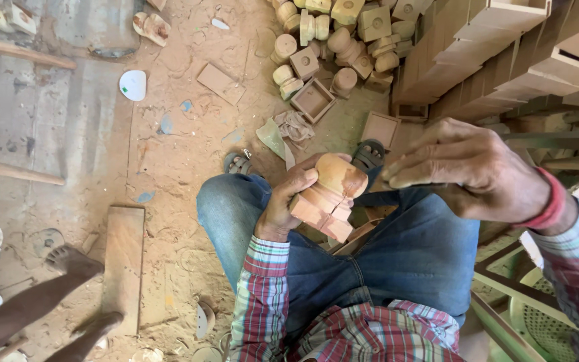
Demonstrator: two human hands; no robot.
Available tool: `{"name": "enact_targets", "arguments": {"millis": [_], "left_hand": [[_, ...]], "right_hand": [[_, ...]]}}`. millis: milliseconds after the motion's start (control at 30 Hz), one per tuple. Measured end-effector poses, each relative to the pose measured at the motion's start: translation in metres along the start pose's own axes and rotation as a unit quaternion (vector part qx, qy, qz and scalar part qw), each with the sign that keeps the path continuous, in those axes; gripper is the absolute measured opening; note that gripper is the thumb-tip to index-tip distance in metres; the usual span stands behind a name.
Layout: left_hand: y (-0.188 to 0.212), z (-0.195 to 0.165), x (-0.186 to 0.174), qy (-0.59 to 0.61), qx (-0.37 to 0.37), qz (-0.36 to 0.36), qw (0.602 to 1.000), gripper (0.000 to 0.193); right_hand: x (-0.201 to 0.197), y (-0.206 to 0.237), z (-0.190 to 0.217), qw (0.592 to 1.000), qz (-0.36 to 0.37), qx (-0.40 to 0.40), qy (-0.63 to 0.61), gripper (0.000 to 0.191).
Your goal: The person sits on the floor holding a small turned wooden finial and sands its surfaces with a small abrasive pad, rotating the piece to sand different sides. They occasionally dip the pad into a brown paste on a board beside them and continue rubbing the wood, then set the finished piece down among a pile of similar wooden pieces.
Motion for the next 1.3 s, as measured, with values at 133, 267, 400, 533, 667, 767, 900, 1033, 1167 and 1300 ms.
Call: {"name": "enact_targets", "arguments": {"millis": [133, 267, 400, 533, 667, 767, 900, 1033, 1167, 1300], "left_hand": [[0.0, -0.001, 0.004, -0.007, -0.002, 0.003, 1.0, 0.075], [0.002, -0.003, 0.003, 0.025, -0.015, 0.025, 0.999, 0.076], [0.006, -0.006, 0.001, 0.023, -0.012, 0.01, 1.0, 0.078], [0.012, -0.007, 0.001, 0.066, 0.001, 0.022, 0.998, 0.075], [0.018, -0.01, -0.001, 0.044, 0.01, 0.003, 0.999, 0.075], [0.021, -0.01, -0.003, 0.032, 0.017, 0.007, 0.999, 0.072], [0.026, -0.012, -0.006, -0.033, 0.06, -0.021, 0.997, 0.075], [0.031, -0.013, -0.009, -0.099, 0.093, -0.053, 0.989, 0.08], [0.033, -0.011, -0.01, -0.098, 0.106, -0.062, 0.988, 0.085], [0.033, -0.012, -0.013, -0.095, 0.093, -0.055, 0.99, 0.09]], "right_hand": [[0.013, -0.007, -0.006, 0.998, -0.06, -0.008, 0.011, 0.056], [0.022, -0.011, -0.001, 0.998, -0.053, 0.008, 0.027, 0.059], [0.031, -0.008, 0.009, 0.995, -0.072, -0.011, 0.07, 0.059], [0.047, 0.001, 0.022, 0.994, -0.078, 0.003, 0.077, 0.058], [0.049, 0.007, 0.026, 0.993, -0.114, 0.017, 0.01, 0.049], [0.045, 0.007, 0.033, 0.977, -0.184, 0.069, -0.078, 0.035], [0.055, 0.003, 0.054, 0.93, -0.261, 0.212, -0.147, 0.024], [0.07, -0.007, 0.065, 0.923, -0.258, 0.263, -0.113, 0.025], [0.077, -0.023, 0.066, 0.962, -0.204, 0.18, -0.021, 0.026], [0.075, -0.037, 0.069, 0.972, -0.179, 0.152, 0.016, 0.03]]}}
Point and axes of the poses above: each hand's wrist, its own y-axis away from the middle knuckle, its own x-axis out of the palm, z = x × y, the point moved 1 cm from there along -y, towards the middle knuckle, and after that the axes turned 15 degrees about -x, right-handed, at the moved point
